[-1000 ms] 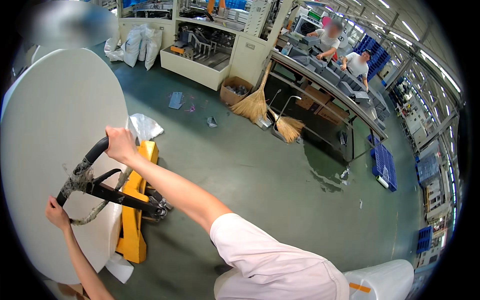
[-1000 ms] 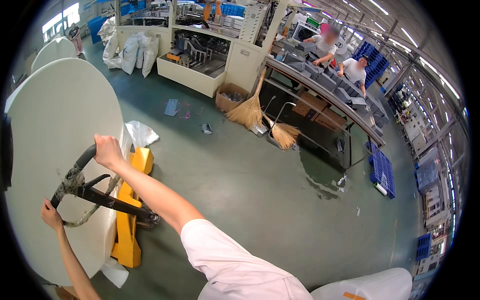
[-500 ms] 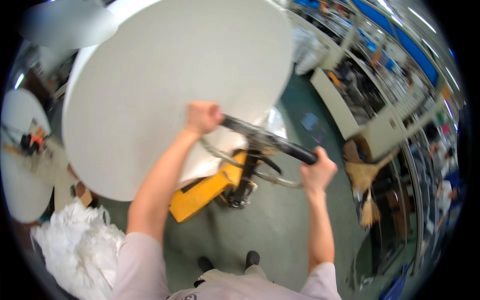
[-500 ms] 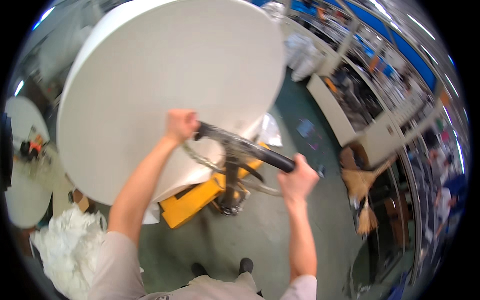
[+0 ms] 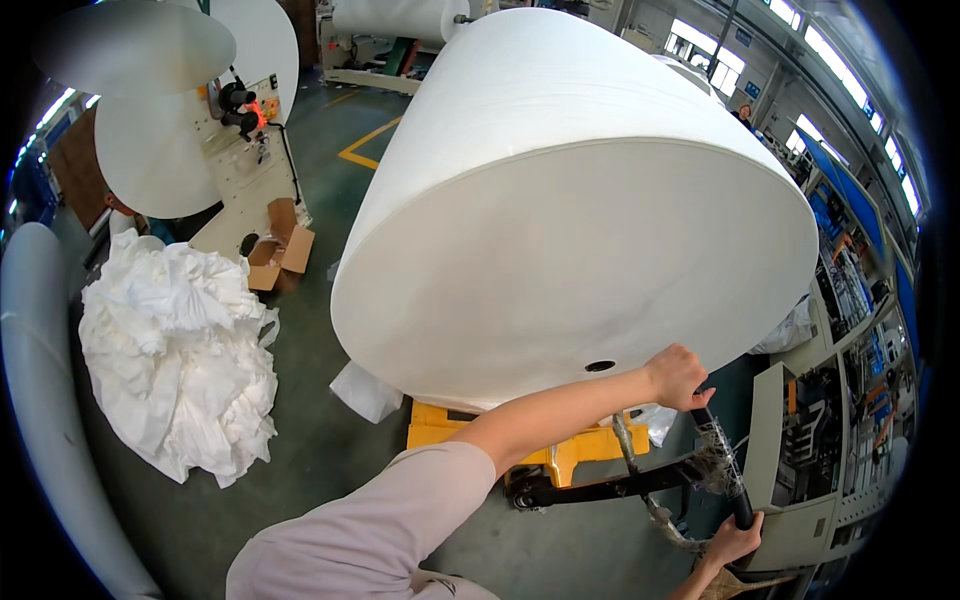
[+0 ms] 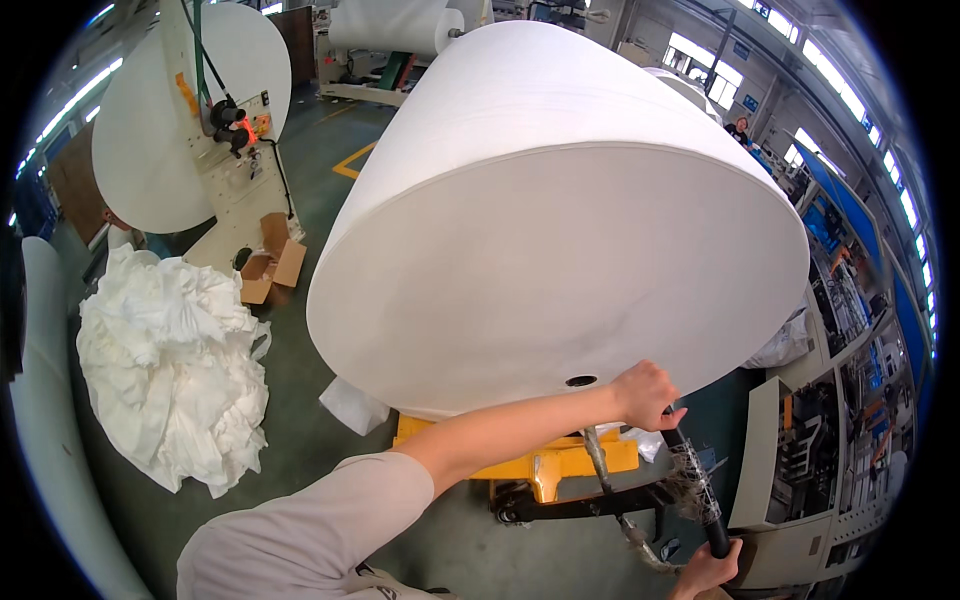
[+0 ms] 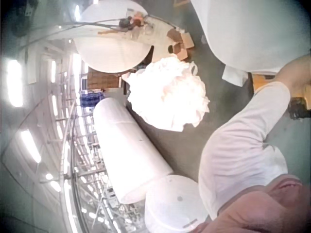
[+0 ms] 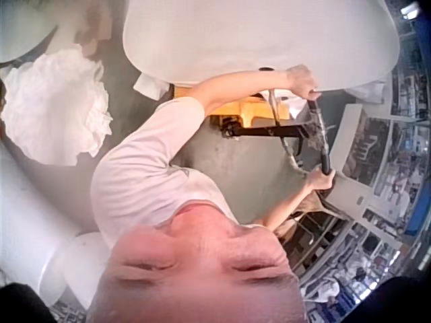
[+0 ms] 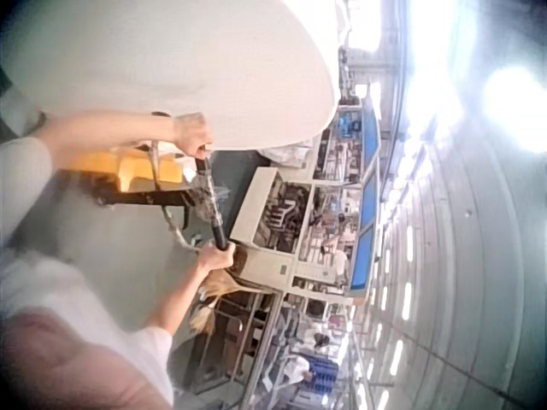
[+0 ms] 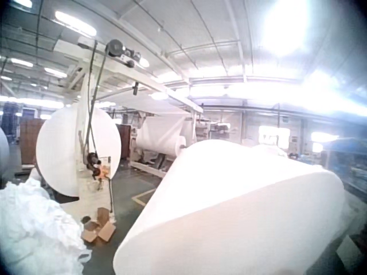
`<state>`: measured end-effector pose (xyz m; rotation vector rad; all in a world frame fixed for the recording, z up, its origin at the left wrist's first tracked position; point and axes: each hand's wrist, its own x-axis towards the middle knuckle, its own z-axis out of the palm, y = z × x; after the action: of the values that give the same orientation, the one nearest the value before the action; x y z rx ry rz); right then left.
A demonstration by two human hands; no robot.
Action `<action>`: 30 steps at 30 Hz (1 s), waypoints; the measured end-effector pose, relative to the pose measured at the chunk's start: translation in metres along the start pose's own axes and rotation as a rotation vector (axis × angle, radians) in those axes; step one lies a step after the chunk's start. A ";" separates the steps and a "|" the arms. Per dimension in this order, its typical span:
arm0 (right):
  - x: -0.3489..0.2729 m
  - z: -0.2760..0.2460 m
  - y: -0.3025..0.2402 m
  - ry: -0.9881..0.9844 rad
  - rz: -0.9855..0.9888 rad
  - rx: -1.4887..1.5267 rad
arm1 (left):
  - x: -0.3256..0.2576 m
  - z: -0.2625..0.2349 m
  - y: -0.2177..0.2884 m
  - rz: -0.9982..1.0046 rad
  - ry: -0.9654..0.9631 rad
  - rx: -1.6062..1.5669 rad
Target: The person uses a yellow pallet jack to move a large white cylindrical roll across the factory floor. They maneuver the jack to position the roll near a machine, then detach the jack and walk around the facility, passing other workers and equipment.
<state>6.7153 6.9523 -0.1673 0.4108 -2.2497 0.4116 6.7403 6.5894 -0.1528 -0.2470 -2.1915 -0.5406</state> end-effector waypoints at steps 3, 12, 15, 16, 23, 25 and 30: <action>0.001 0.002 -0.003 0.040 -0.019 -0.031 | 0.001 0.012 -0.002 -0.002 -0.039 0.003; 0.000 0.057 0.032 0.076 0.005 0.028 | -0.004 0.036 -0.019 -0.019 -0.038 -0.020; -0.002 0.051 0.042 0.149 -0.045 0.067 | 0.003 0.055 -0.011 0.018 -0.034 0.021; -0.003 0.045 0.042 0.167 0.012 0.055 | 0.005 0.065 -0.008 -0.014 -0.076 0.006; 0.017 0.073 0.027 0.092 -0.069 0.152 | -0.016 0.058 -0.036 -0.161 -0.142 -0.024; 0.026 0.088 0.016 0.147 -0.061 0.273 | -0.020 0.041 -0.062 -0.001 -0.056 0.092; 0.011 0.071 0.054 0.151 -0.032 0.237 | -0.031 0.084 -0.048 -0.011 -0.019 0.001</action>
<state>6.6396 6.9689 -0.2129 0.5198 -2.0523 0.6734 6.6846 6.5856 -0.2375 -0.2408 -2.2128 -0.5453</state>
